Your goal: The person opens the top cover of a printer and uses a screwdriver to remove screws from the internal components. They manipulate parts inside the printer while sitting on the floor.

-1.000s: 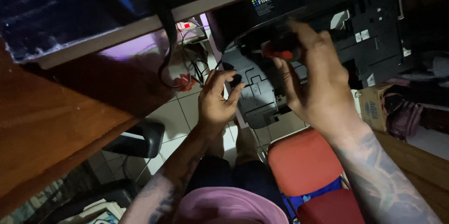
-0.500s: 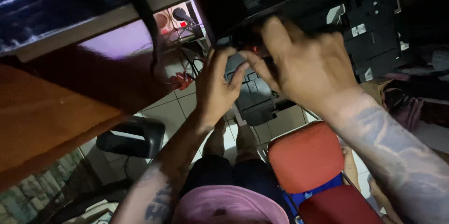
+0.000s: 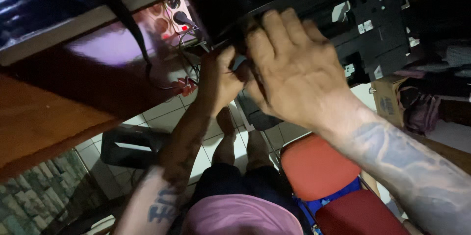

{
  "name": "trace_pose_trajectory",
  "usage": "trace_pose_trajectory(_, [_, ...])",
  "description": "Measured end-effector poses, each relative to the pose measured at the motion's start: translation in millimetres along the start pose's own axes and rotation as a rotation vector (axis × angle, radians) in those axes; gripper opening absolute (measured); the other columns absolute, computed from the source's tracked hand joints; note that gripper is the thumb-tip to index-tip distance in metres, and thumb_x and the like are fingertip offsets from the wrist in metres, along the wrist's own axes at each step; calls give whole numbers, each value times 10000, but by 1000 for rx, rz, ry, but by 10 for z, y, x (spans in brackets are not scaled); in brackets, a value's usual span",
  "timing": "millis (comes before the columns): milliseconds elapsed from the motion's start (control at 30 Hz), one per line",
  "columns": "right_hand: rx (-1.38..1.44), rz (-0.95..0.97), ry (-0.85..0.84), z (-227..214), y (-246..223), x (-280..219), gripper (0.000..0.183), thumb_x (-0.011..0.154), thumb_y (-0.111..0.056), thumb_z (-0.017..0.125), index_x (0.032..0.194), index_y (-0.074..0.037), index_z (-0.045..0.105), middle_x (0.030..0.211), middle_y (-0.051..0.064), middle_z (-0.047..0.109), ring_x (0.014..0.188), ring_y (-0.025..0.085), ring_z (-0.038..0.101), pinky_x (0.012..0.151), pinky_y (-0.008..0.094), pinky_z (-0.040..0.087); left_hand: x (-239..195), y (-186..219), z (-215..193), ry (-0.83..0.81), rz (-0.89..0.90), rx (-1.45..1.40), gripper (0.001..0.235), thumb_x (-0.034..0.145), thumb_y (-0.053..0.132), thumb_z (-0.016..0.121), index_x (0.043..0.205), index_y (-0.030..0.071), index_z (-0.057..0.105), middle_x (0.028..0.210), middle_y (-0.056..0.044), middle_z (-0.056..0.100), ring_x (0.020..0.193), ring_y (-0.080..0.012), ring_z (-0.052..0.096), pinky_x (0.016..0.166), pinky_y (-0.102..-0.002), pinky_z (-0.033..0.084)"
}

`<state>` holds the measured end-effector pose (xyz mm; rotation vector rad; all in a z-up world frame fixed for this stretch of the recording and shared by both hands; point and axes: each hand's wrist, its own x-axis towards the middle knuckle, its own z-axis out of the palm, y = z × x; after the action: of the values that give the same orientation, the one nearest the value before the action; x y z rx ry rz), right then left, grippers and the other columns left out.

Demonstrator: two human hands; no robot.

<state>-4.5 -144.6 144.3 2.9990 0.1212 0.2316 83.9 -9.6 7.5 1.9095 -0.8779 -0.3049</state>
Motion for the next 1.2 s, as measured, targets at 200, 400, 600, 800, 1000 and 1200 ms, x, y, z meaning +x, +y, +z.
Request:
trace_pose_trajectory(200, [-200,201,-52,181,-80,-117,654,1065,-799,292,1324,-302,630,526,-120,569,407,153,600,341,341,427,-48,-66,162,84,171,-23,229,652,-18,653,520,73,490,516,-33,486,534,-175,404,479,-385,275])
trace_pose_trajectory(400, [32,112,121,14,-101,-19,456,963,-386,654,1205,-2,612,1063,160,598,960,338,583,747,424,491,-43,-87,179,146,59,-14,83,853,62,565,819,109,623,790,-122,694,701,-307,629,616,-431,431])
trace_pose_trajectory(600, [88,347,-202,-12,-137,-20,848,1046,-720,296,1531,-26,353,1314,199,649,1122,391,661,644,530,603,-107,-4,215,106,28,-108,197,772,-35,566,808,144,639,809,-1,671,723,-195,622,617,-341,477])
trace_pose_trajectory(800, [-102,322,-9,139,-75,-48,554,1073,-723,416,1214,-236,640,453,-32,573,380,274,622,334,427,465,-147,-142,382,255,65,-46,226,718,-69,648,809,125,577,794,-40,630,716,-253,614,602,-406,427])
trace_pose_trajectory(1000, [145,134,-188,-28,-50,-46,652,907,-551,574,1393,-125,494,1351,243,487,1252,462,510,874,570,550,-181,-593,583,159,175,404,83,891,119,618,818,80,615,773,-108,644,687,-304,606,589,-418,439])
trace_pose_trajectory(1200, [-18,291,-67,95,-24,-37,569,1083,-671,375,1271,-183,601,493,-67,602,359,227,606,280,408,446,-143,-84,367,172,57,-1,180,692,-44,570,668,115,488,671,-45,598,623,-257,569,546,-413,382])
